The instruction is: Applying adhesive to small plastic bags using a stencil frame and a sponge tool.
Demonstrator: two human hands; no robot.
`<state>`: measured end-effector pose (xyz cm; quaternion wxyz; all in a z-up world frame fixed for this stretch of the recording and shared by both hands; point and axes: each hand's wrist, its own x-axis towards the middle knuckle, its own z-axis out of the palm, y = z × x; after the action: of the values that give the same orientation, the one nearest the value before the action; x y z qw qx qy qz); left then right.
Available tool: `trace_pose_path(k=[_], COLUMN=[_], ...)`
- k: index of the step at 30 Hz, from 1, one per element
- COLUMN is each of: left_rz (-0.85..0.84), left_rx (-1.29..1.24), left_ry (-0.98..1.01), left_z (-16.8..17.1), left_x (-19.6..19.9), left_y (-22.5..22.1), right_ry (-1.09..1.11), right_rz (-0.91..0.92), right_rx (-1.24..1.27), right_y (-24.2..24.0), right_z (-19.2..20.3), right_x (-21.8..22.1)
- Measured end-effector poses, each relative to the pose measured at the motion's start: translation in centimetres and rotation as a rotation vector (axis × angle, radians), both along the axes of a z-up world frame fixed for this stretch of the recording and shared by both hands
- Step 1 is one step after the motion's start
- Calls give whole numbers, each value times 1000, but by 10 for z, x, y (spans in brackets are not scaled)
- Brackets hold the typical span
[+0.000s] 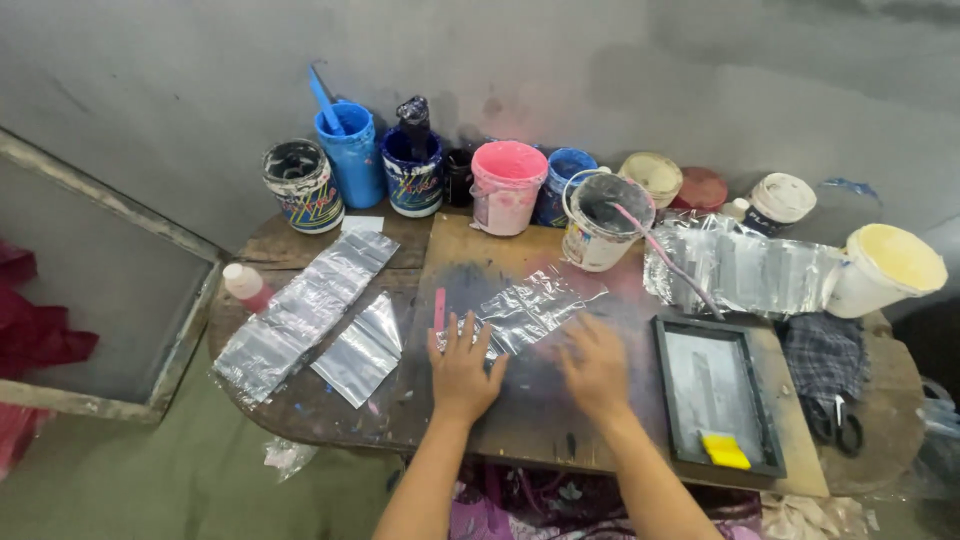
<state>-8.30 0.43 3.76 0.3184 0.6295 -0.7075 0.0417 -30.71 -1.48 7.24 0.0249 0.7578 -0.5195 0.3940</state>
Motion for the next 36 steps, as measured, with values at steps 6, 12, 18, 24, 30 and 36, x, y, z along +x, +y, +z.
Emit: trace_pose_path(k=[6, 12, 18, 24, 30, 36], left_rz=[-63, -55, -103, 133, -104, -23], left_rx=[677, 736, 564, -35, -76, 160], left_ry=[-113, -198, -196, -199, -101, -87], left_z=[80, 77, 59, -4, 7, 3], left_x=[-37, -32, -17, 16, 9, -3], left_y=[16, 14, 6, -5, 5, -13], right_ry=[260, 464, 452, 460, 318, 326], right_rz=[401, -122, -236, -413, -338, -199], right_rx=[353, 646, 725, 254, 347, 390], right_y=[-31, -74, -35, 12, 14, -8], right_z=[-9, -8, 2, -50, -47, -34], right_x=[67, 25, -1, -28, -28, -16])
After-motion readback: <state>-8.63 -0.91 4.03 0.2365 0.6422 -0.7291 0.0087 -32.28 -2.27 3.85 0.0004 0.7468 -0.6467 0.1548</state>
